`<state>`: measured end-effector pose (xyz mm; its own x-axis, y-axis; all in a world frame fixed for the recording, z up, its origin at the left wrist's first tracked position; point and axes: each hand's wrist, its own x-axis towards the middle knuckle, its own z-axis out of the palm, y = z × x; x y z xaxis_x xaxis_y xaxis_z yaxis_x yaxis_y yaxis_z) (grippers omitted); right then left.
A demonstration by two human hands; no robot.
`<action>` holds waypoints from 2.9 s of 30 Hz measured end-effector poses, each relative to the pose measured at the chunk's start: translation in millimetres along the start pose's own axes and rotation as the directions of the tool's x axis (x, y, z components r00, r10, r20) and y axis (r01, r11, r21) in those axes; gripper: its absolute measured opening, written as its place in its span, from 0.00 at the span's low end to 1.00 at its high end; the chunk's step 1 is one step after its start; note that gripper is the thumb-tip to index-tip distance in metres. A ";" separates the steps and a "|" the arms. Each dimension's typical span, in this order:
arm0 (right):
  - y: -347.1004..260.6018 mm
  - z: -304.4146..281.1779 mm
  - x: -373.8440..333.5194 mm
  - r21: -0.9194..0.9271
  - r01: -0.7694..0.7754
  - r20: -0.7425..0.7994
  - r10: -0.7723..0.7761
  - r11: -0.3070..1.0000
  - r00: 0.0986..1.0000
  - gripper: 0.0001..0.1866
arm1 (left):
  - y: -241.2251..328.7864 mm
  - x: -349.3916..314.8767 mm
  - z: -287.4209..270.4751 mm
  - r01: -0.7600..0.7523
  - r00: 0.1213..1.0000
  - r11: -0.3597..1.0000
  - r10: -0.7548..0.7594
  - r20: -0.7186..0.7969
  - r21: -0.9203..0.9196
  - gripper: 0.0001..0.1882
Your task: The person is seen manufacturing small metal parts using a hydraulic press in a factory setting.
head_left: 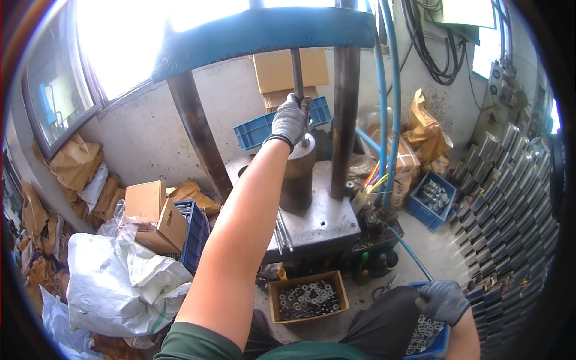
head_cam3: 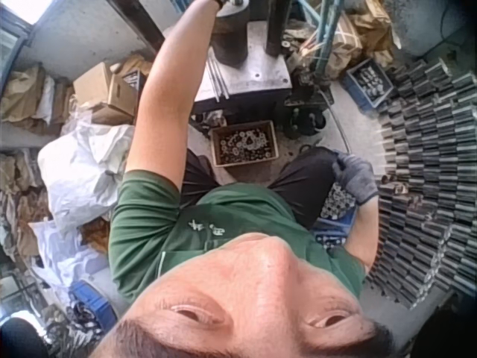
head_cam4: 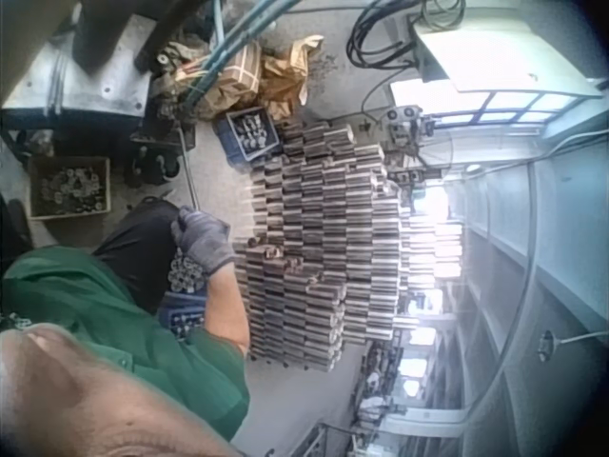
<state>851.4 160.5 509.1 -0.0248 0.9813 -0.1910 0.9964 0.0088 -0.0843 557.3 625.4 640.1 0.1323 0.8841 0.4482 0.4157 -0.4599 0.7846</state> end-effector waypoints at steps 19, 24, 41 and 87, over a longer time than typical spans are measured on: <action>18.9 -129.5 127.4 -0.090 0.166 -0.892 -0.153 0.982 0.425 0.19 | -0.6 -4.0 -1.6 0.006 1.000 1.000 -0.006 -0.025 -0.006 0.18; 34.0 -145.3 155.9 0.165 0.212 -0.903 0.061 0.963 0.425 0.27 | 1.8 -4.0 4.6 -0.010 1.000 0.999 0.012 -0.025 0.041 0.19; 2.8 -31.0 2.5 0.108 0.009 0.013 -0.011 0.994 1.000 0.23 | 3.9 -2.9 3.3 0.016 1.000 0.998 -0.015 -0.021 0.054 0.19; 12.0 -41.8 14.0 0.098 0.027 0.122 -0.039 0.995 0.992 0.18 | -11.1 1.4 3.9 -0.021 0.998 0.993 0.027 -0.054 0.114 0.21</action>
<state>866.4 182.4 546.2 -0.0738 0.9492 -0.3058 0.9826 0.0168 -0.1849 556.3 632.1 630.3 0.0951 0.8655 0.4917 0.5124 -0.4661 0.7212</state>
